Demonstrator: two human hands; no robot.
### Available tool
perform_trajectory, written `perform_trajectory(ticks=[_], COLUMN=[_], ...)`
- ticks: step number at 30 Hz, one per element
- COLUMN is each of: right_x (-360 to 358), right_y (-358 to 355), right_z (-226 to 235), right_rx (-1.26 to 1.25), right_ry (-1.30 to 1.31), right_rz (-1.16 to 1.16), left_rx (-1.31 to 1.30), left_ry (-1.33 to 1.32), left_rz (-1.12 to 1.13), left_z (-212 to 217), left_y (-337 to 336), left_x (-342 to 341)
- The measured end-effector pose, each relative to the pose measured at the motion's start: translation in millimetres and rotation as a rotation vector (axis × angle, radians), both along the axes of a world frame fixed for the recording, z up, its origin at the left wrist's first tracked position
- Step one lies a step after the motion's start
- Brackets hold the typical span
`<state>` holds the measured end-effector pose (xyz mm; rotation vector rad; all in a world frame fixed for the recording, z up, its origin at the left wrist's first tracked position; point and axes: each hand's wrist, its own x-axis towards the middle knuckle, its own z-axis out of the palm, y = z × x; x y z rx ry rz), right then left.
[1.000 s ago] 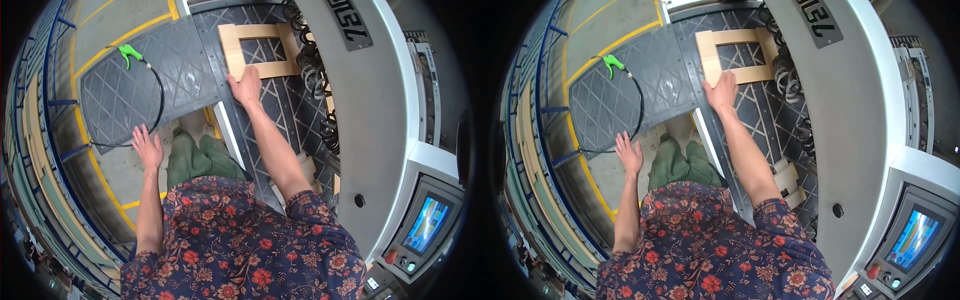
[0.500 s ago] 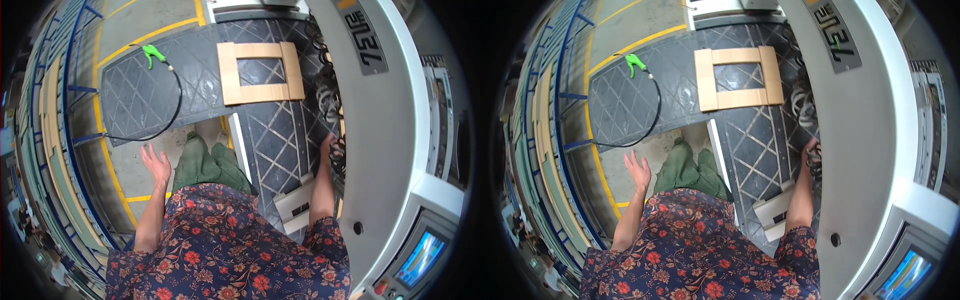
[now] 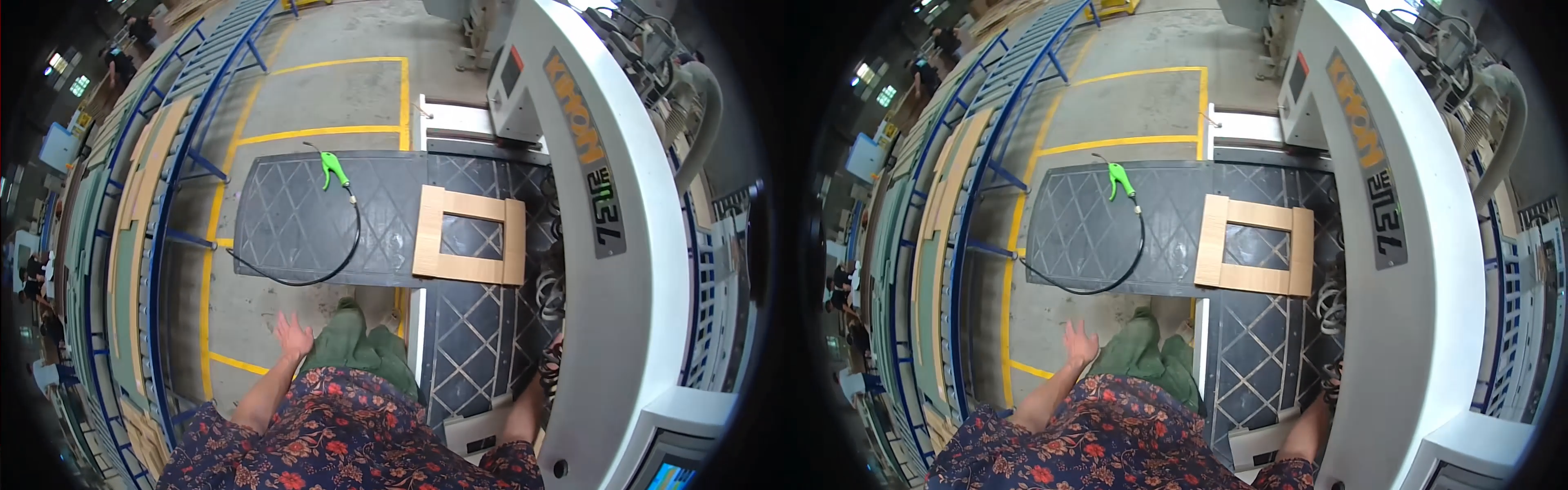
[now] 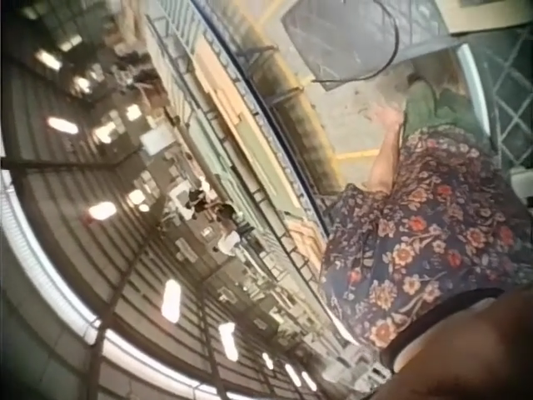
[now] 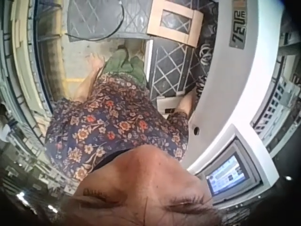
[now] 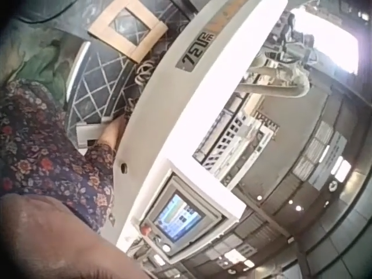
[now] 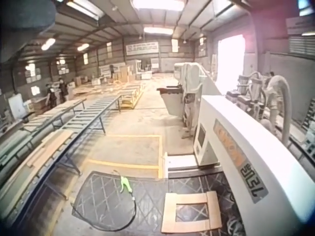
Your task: Operating a woodworking machine by feeding in wood panels and organizing them from a conveyor belt system.
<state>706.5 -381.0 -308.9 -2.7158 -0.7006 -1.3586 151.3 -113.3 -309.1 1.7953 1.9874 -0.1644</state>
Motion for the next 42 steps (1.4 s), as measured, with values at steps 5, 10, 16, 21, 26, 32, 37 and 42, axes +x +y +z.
perform_trajectory(ticks=[5,10,16,21,26,32,37,42], right_x=[-1.8,7.9,-45.9,-69.7,-68.1,-83.2,-158.8,-266.2], right_y=[-38.1,-89.8,-40.0,-6.2,-10.0,67.2,163.4,243.7], right_z=[-21.7,-50.1,-14.8,49.5,28.3,46.2,57.6,99.3], right_rx=[0.067,-0.115,0.150,0.138,0.231,0.263,0.197,0.165], right_ry=[0.360,0.838,0.961,1.174,1.079,0.987,1.056,1.289], right_rz=[-0.017,0.092,-0.173,-0.252,0.198,0.757,0.943,1.165], left_rx=[-0.005,-0.072,-0.074,-0.119,-0.173,-0.197,-0.233,-0.178], left_ry=[-0.021,-0.018,-0.022,0.011,0.030,-0.010,-0.130,-0.217], left_rz=[-0.060,-0.109,0.011,0.027,0.070,0.023,0.229,0.393], left_z=[-2.6,-9.6,-14.5,-25.0,-34.9,-65.7,-46.9,-59.1], left_y=[8.1,20.1,13.8,11.4,15.9,16.1,25.7,20.9], left_x=[20.2,28.8,16.1,7.8,10.1,27.1,18.9,-30.7])
